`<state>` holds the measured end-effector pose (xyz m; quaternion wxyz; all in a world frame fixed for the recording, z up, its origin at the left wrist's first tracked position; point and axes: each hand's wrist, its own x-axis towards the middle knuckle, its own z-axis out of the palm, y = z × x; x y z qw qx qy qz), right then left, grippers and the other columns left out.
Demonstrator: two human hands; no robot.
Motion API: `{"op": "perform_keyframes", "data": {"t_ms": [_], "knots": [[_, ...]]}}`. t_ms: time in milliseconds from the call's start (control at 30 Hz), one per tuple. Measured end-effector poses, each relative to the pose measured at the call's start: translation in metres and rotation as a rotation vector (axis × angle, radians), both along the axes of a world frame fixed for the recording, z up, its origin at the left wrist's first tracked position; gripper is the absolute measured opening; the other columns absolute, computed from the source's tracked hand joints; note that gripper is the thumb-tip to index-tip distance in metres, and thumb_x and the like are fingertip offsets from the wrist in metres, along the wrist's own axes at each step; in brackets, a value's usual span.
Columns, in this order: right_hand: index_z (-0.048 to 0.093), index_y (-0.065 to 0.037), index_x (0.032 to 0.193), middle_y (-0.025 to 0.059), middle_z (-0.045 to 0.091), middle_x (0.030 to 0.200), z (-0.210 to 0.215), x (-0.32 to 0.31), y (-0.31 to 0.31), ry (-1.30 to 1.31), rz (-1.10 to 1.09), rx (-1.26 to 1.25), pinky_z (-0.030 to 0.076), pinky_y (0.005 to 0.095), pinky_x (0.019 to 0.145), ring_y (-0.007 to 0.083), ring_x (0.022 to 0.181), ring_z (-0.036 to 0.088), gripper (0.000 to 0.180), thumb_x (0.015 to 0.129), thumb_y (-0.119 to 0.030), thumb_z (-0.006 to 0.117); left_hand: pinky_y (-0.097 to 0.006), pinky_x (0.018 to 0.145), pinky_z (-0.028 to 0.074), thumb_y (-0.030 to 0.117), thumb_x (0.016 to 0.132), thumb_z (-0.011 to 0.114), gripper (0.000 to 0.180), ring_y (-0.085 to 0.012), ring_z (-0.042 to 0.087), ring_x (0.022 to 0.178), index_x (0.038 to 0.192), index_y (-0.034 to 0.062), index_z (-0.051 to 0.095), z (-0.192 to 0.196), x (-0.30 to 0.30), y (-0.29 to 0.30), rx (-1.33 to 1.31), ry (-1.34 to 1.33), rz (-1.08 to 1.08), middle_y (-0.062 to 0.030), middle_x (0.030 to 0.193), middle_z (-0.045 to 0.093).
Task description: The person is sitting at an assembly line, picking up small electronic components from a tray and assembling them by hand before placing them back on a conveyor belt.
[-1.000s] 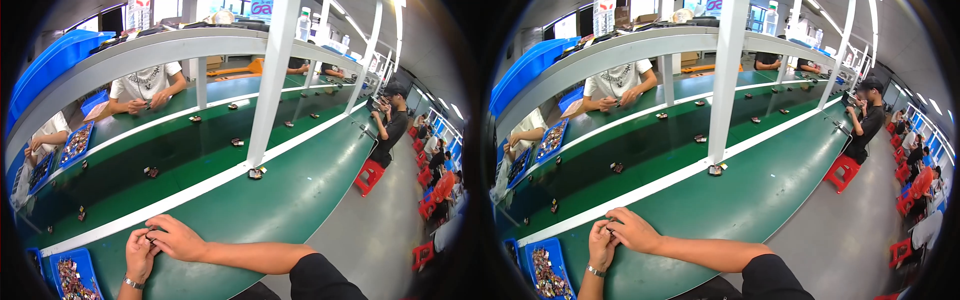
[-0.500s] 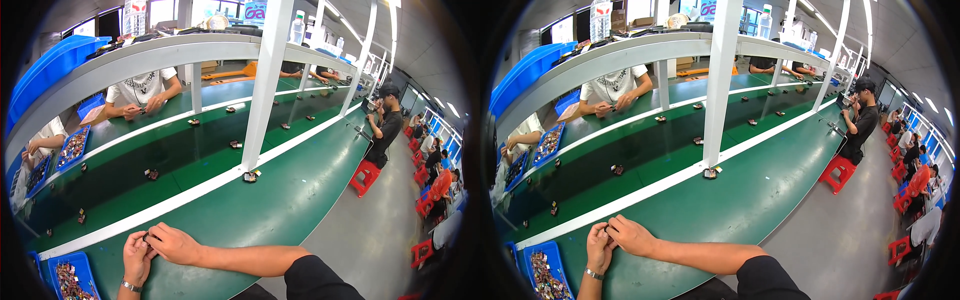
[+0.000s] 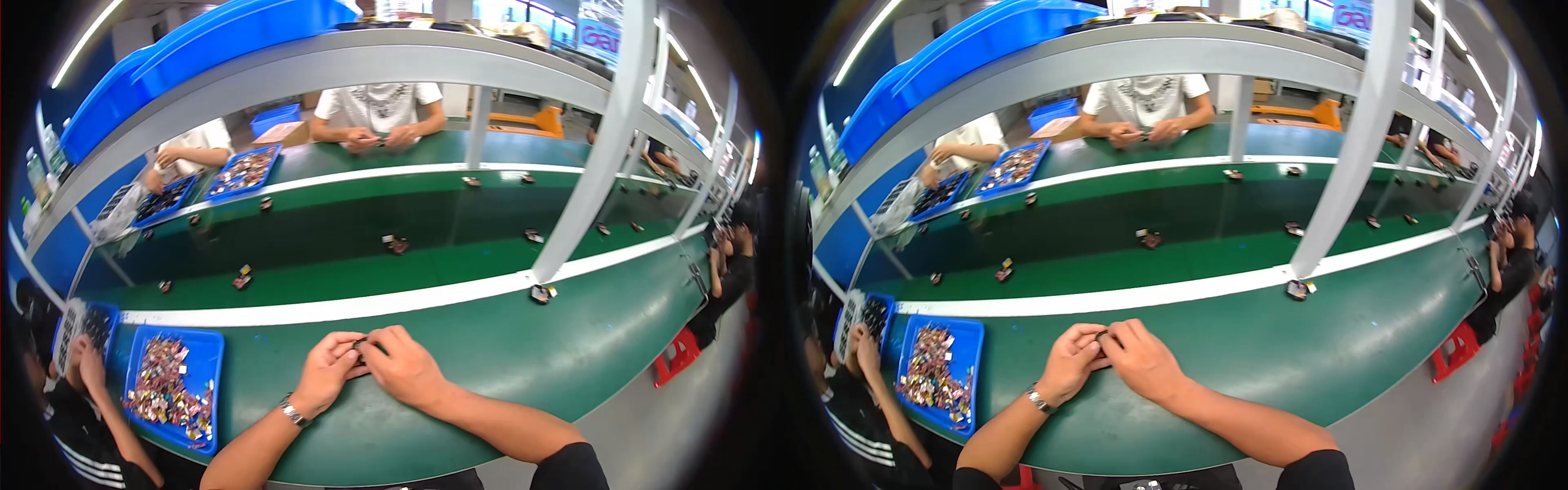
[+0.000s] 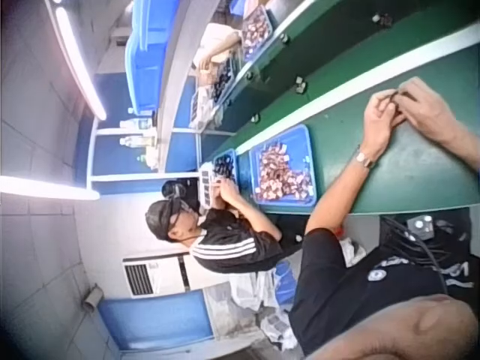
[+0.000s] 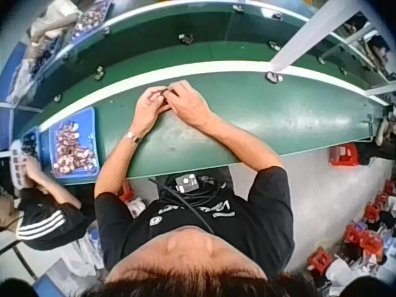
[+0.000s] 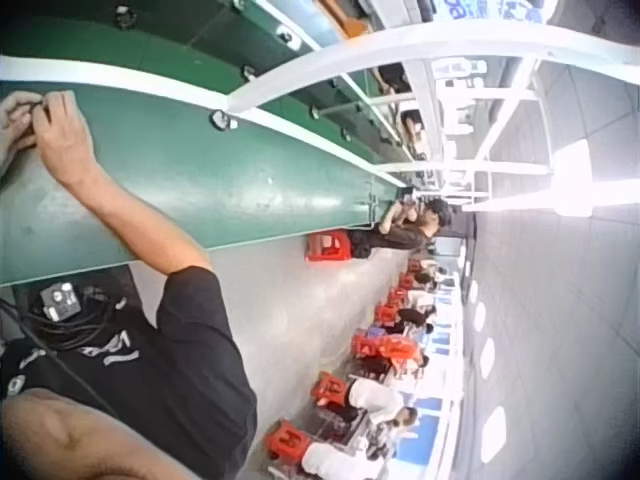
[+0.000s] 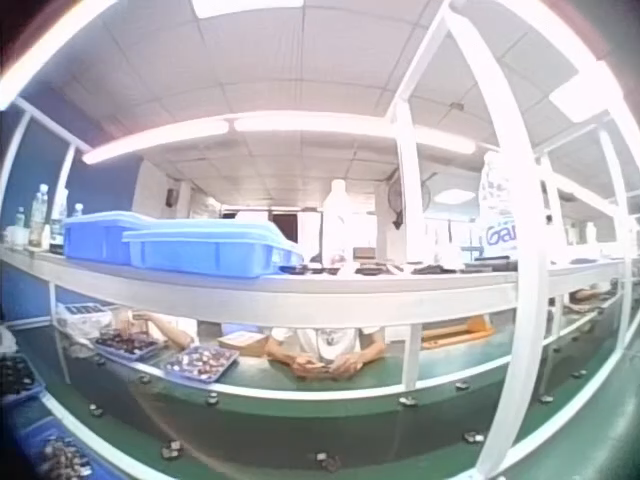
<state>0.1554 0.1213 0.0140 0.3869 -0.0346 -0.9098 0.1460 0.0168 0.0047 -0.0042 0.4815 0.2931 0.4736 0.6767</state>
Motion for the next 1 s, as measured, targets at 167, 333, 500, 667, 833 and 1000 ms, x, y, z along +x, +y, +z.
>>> {"op": "perform_keyframes", "data": {"t_ms": [167,333,500,667,833,1000], "knots": [[0.067,-0.003,0.096,0.008,0.061,0.098,-0.002,-0.01,-0.007,0.015,-0.014,0.018,0.053,0.0331,0.073,0.0246,0.089,0.06,0.025,0.072,-0.001,0.072,-0.037,0.098,0.054,0.0,0.101,0.044,0.026,-0.0199,0.06,0.113,0.126,-0.0013,0.048,0.003,-0.005,-0.011,-0.025,-0.011,-0.009,-0.0138,0.124,0.059],[0.069,-0.005,0.094,0.007,0.062,0.096,-0.006,-0.012,-0.002,0.072,-0.011,-0.104,0.054,0.0329,0.07,0.0244,0.084,0.062,0.024,0.071,0.0,0.074,-0.039,0.098,0.054,0.001,0.101,0.046,0.026,-0.0198,0.06,0.113,0.126,-0.0004,0.047,0.005,-0.004,-0.007,-0.004,-0.051,-0.016,-0.0126,0.124,0.059],[0.07,-0.006,0.093,0.0068,0.063,0.096,-0.006,-0.014,-0.003,0.075,-0.013,-0.116,0.055,0.0318,0.068,0.023,0.083,0.063,0.023,0.071,0.001,0.074,-0.04,0.098,0.053,0.002,0.1,0.047,0.025,-0.0195,0.06,0.112,0.126,0.0007,0.048,0.006,-0.004,-0.006,-0.012,-0.038,-0.02,-0.0116,0.122,0.06],[0.07,-0.006,0.092,0.0066,0.063,0.096,-0.006,-0.014,-0.005,0.066,-0.018,-0.094,0.055,0.0314,0.067,0.0228,0.083,0.063,0.022,0.071,0.0,0.074,-0.039,0.096,0.054,0.002,0.1,0.047,0.025,-0.0197,0.061,0.112,0.125,0.0008,0.048,0.002,-0.006,-0.008,-0.004,-0.044,-0.013,-0.0119,0.122,0.06],[0.068,-0.005,0.091,0.0067,0.063,0.094,-0.002,-0.012,-0.007,0.062,-0.03,-0.022,0.054,0.0321,0.068,0.0232,0.082,0.062,0.02,0.072,0.0,0.074,-0.036,0.091,0.057,0.002,0.1,0.048,0.024,-0.0193,0.062,0.108,0.123,0.0009,0.049,0.001,-0.004,-0.008,0.002,-0.012,0.002,-0.0116,0.121,0.061],[0.066,-0.004,0.089,0.0073,0.063,0.093,-0.003,-0.013,-0.005,0.087,-0.003,0.014,0.053,0.0333,0.067,0.0235,0.082,0.062,0.019,0.073,-0.001,0.075,-0.032,0.084,0.059,0.002,0.099,0.05,0.022,-0.0172,0.064,0.101,0.121,0.0007,0.05,-0.001,-0.004,-0.007,0.005,0.042,0.035,-0.0104,0.116,0.062]]}}
